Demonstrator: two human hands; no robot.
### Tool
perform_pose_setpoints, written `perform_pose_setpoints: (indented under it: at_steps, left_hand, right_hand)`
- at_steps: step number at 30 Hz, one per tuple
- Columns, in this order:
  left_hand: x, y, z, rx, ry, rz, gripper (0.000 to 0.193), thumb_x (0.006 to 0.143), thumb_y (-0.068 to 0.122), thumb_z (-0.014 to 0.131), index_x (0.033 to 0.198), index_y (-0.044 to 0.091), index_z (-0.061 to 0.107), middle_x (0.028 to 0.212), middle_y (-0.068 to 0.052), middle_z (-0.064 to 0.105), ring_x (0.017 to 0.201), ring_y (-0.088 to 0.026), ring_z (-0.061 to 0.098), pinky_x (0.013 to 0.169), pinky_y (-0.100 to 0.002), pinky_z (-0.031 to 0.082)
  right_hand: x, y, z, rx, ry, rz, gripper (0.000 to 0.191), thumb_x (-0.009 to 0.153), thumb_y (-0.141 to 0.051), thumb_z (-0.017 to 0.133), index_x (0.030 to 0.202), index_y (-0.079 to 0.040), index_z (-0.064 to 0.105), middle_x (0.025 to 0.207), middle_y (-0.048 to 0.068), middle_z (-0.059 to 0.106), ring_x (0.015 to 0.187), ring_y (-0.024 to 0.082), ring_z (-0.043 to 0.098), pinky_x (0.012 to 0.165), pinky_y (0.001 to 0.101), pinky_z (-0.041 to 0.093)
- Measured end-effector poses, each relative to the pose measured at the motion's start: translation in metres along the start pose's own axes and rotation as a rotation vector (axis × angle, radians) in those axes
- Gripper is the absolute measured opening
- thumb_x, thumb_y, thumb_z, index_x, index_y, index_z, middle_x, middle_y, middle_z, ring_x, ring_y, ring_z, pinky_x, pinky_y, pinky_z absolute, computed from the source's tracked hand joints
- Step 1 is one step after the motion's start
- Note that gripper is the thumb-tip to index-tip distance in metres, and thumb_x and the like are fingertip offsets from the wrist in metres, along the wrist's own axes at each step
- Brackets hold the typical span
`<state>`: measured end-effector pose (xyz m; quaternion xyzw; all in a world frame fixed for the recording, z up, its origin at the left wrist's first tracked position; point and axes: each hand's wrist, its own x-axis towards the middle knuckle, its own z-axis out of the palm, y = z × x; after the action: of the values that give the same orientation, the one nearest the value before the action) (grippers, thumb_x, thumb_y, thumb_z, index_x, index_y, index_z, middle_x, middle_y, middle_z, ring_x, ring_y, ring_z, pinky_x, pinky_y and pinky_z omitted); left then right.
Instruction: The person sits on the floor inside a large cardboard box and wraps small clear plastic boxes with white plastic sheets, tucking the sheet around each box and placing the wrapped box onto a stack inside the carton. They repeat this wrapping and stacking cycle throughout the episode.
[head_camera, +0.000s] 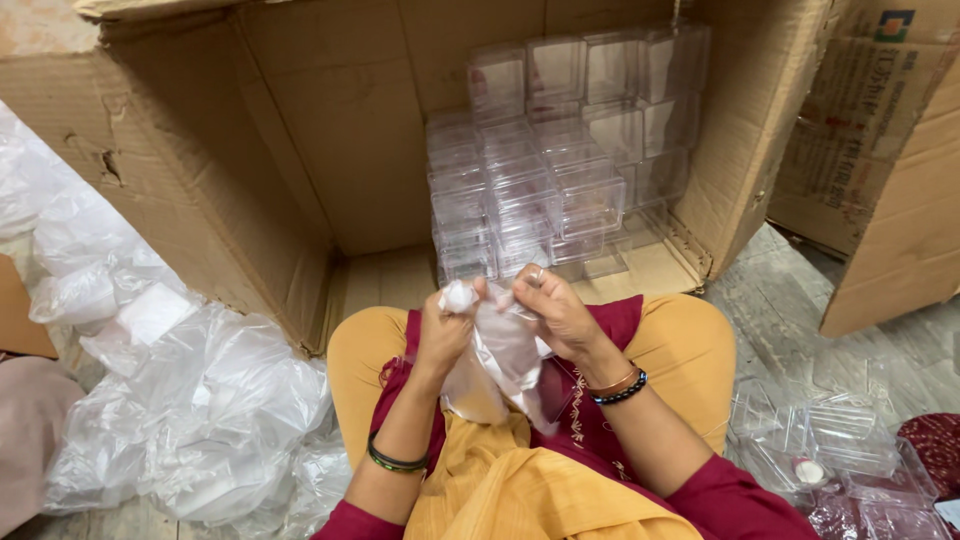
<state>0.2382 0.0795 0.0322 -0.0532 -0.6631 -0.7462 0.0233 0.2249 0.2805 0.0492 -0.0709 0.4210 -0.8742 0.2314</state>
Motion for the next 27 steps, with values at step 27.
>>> perform_pose_setpoints:
  at_steps: [27]
  left_hand:
    - [0.133, -0.051, 0.044, -0.263, 0.135, 0.035, 0.021, 0.102, 0.019, 0.055, 0.12, 0.013, 0.065, 0.092, 0.003, 0.063, 0.073, -0.005, 0.057, 0.062, -0.021, 0.048]
  right_hand:
    - [0.097, -0.043, -0.041, -1.609, 0.704, -0.845, 0.011, 0.095, -0.01, 0.061, 0.101, -0.001, 0.062, 0.091, 0.021, 0.065, 0.08, 0.042, 0.064, 0.071, 0.0512, 0.051]
